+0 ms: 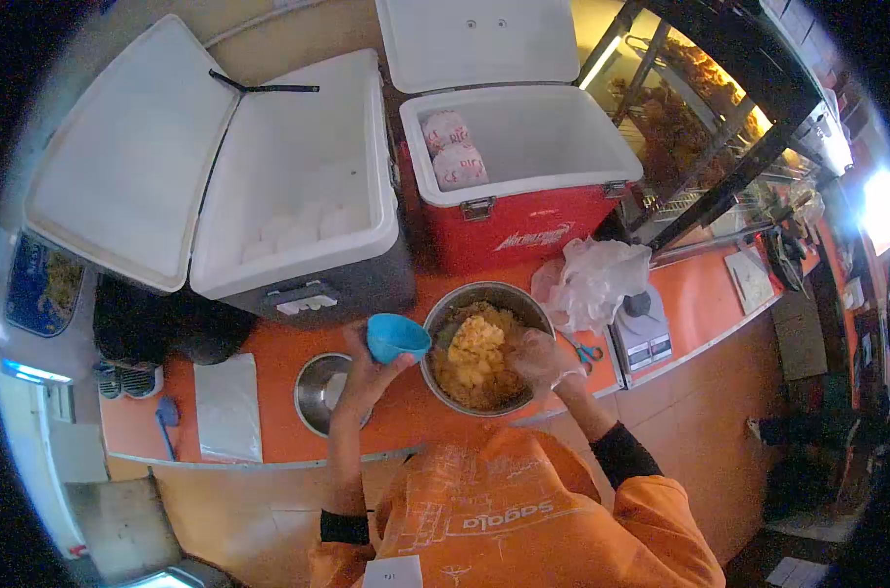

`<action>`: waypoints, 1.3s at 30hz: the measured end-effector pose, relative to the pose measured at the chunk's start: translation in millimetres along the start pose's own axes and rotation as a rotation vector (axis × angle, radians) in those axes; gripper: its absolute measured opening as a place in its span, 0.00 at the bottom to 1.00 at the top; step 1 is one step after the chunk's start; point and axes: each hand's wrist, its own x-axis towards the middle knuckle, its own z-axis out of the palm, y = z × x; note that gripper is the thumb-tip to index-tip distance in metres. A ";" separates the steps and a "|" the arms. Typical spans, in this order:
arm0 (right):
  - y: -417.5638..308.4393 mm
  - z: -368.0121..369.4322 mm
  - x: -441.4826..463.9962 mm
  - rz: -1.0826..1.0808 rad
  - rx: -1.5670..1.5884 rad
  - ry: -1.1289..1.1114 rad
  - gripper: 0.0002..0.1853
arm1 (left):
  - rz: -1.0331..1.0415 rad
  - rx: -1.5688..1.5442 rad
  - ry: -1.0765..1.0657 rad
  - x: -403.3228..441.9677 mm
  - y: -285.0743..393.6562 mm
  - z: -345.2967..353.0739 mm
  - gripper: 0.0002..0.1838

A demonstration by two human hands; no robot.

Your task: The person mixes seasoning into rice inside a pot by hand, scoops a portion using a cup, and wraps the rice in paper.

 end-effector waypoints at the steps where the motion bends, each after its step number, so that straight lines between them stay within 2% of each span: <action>1: -27.8 -10.4 -5.9 -0.057 0.040 0.022 0.23 | -0.104 0.058 -0.093 -2.2 0.0 -0.9 0.45; 2: -82.1 -28.5 -12.4 0.013 -0.186 -0.007 0.22 | -0.208 0.115 -0.185 -2.9 0.3 -0.8 0.45; 3: -112.4 -40.2 -15.0 0.084 -0.412 -0.036 0.20 | -0.205 0.116 -0.186 -1.2 1.6 2.3 0.45; 5: -118.3 -49.0 -15.2 0.133 -0.362 -0.078 0.19 | -0.194 0.163 -0.414 2.6 4.6 17.2 0.45; 7: -122.3 -57.4 -16.2 0.182 -0.314 -0.114 0.17 | -0.164 0.147 -0.434 3.7 -13.0 39.3 0.45; 9: -127.4 -62.2 -18.1 0.047 -0.788 -0.209 0.15 | -0.133 0.133 -0.458 9.0 -33.0 59.4 0.44; 10: -132.9 -62.2 -19.7 0.052 -0.788 -0.200 0.15 | -0.123 0.256 -0.475 12.7 -41.0 68.0 0.45; 12: -146.1 -56.7 -20.6 -0.118 -0.770 -0.033 0.12 | -0.103 0.383 -0.501 17.7 -48.8 86.0 0.45; 13: -150.3 -51.6 -19.1 -0.111 -0.769 -0.021 0.12 | -0.265 0.137 -0.553 18.9 -52.2 94.9 0.45; 14: -154.9 -45.5 -17.3 -0.071 -0.923 -0.034 0.11 | -0.427 -0.111 -0.596 19.2 -52.9 100.3 0.45; 15: -158.2 -41.2 -15.4 -0.031 -1.076 -0.051 0.10 | -0.423 -0.106 -0.606 19.6 -49.4 102.1 0.45; 17: -160.2 -30.5 -15.5 -0.051 -1.129 -0.020 0.10 | -0.604 -0.379 -0.649 20.1 -43.0 101.7 0.45; 19: -157.0 -29.0 -15.0 -0.077 -1.185 0.003 0.11 | -0.567 -0.441 -0.615 20.5 -66.5 101.8 0.45; 21: -149.7 -34.7 -16.9 -0.286 -1.323 0.082 0.13 | -0.531 -0.509 -0.568 20.1 -63.9 98.6 0.45; 23: -146.7 -46.0 -13.3 -0.254 -1.360 0.090 0.13 | -0.509 -0.664 -0.553 19.6 -54.6 92.5 0.47; 25: -144.5 -57.4 -11.9 -0.219 -1.398 0.094 0.13 | -0.524 -0.607 -0.549 21.3 -42.7 85.6 0.48; 27: -141.1 -67.3 -11.0 -0.138 -1.161 0.147 0.14 | -0.539 -0.546 -0.547 24.2 -41.4 80.0 0.48; 28: -136.9 -71.8 -9.8 -0.113 -1.081 0.164 0.15 | -0.481 -0.519 -0.575 25.4 -42.7 78.0 0.49; 30: -106.4 -75.3 0.8 0.127 -0.559 0.072 0.15 | -0.421 -0.492 -0.606 27.7 -47.5 78.5 0.49; 31: -89.7 -71.0 1.7 0.129 -0.558 0.072 0.15 | -0.356 -0.441 -0.599 28.4 -51.9 79.9 0.50; 33: -53.3 -55.3 1.0 0.184 -0.099 0.040 0.18 | -0.289 -0.387 -0.596 31.7 -64.7 82.9 0.50; 35: -22.5 -27.2 11.6 0.137 -0.108 0.022 0.19 | -0.353 -0.320 -0.589 31.6 -78.5 84.8 0.53; 37: -22.8 -18.4 20.7 0.089 -0.119 0.005 0.20 | -0.314 -0.287 -0.585 29.5 -63.2 88.5 0.52; 38: -35.9 -23.5 24.4 0.244 -0.187 -0.208 0.27 | -0.277 -0.253 -0.576 27.2 -57.9 89.4 0.50; 39: -58.3 -28.5 23.4 0.326 -0.214 -0.312 0.31 | -0.284 -0.251 -0.581 25.7 -59.9 90.1 0.50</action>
